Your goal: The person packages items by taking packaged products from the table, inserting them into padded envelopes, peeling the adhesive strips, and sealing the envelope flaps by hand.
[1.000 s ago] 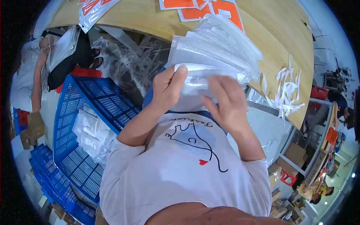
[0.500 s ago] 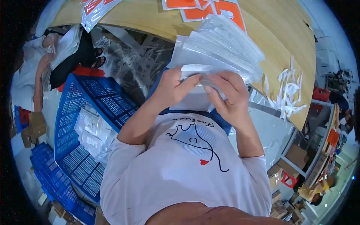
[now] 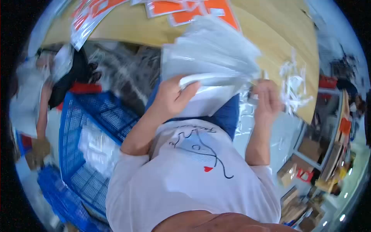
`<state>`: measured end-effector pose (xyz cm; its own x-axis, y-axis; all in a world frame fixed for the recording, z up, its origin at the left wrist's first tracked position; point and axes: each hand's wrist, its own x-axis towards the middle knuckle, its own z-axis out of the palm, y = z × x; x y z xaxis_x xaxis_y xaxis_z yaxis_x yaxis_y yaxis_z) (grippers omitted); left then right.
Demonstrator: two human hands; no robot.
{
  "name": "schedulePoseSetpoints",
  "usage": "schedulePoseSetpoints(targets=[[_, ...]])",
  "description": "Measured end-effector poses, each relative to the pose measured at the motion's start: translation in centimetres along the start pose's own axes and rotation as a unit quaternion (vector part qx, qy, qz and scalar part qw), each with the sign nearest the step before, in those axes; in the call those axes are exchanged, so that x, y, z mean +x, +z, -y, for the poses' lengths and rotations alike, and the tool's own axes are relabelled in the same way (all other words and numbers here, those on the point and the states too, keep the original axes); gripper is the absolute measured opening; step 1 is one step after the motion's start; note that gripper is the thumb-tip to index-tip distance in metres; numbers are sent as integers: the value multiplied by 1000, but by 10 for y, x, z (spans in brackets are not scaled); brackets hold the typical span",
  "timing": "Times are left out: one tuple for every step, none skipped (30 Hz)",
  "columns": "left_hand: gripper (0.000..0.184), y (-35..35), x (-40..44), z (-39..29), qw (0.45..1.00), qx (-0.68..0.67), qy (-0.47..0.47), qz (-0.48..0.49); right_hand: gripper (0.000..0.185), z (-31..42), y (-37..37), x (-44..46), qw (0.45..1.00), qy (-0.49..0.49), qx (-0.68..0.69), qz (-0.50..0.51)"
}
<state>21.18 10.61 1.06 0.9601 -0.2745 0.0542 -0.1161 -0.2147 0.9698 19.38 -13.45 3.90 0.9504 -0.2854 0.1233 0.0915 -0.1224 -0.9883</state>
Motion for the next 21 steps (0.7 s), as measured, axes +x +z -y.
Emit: schedulePoseSetpoints(targets=[[17,3,1,-5,998,52,34,-6,13,-12,13,-6,983,-171,-15,70],[17,8,2,-10,992,97,79,-6,23,-10,17,-8,961,-201,-75,177],[19,12,0,-2,988,114,102,9,27,-13,35,-11,943,-268,-71,185],[24,11,-4,-8,987,124,91,48,25,5,50,-11,933,-289,-87,195],[27,13,-4,0,958,194,208,35,24,-5,57,-13,917,-338,-126,173],[27,9,-6,3,947,245,200,61,20,-14,65,-13,914,-372,-83,141],[24,6,-6,8,969,198,138,54,13,-5,59,-10,907,-367,-93,183],[23,2,-4,11,958,200,200,51,10,-3,61,-12,918,-328,-79,208],[21,-3,-3,12,943,203,258,46,6,-2,61,-13,928,-287,-57,231],[18,-2,-4,3,977,198,75,41,6,-2,50,-8,930,-296,-73,206],[18,-1,-5,-6,985,159,58,27,6,-4,41,-4,958,-250,-16,142],[20,1,-5,-16,992,121,35,7,6,-4,34,1,975,-202,47,84],[20,0,-3,-14,992,120,43,9,6,-6,18,7,984,-131,122,19],[20,1,0,-8,995,85,52,-4,7,-8,-8,16,978,-55,198,-47],[20,0,-1,-4,997,47,58,-18,8,-8,-33,22,968,-16,207,-139],[20,0,0,0,998,9,62,-32,8,-11,-46,20,964,-18,208,-165],[20,2,0,3,996,-29,65,-45,8,-14,-54,18,959,-21,208,-191],[20,5,1,2,996,-31,67,-41,9,-19,-49,8,979,-14,160,-129],[20,8,1,-1,998,-11,42,-37,10,-24,-35,-6,992,-6,111,-64],[19,10,0,-5,999,11,17,-33,11,-23,-21,-16,992,-123,8,-1],[19,11,-1,-8,999,33,-7,-31,11,-20,-6,-25,986,-165,1,39]])
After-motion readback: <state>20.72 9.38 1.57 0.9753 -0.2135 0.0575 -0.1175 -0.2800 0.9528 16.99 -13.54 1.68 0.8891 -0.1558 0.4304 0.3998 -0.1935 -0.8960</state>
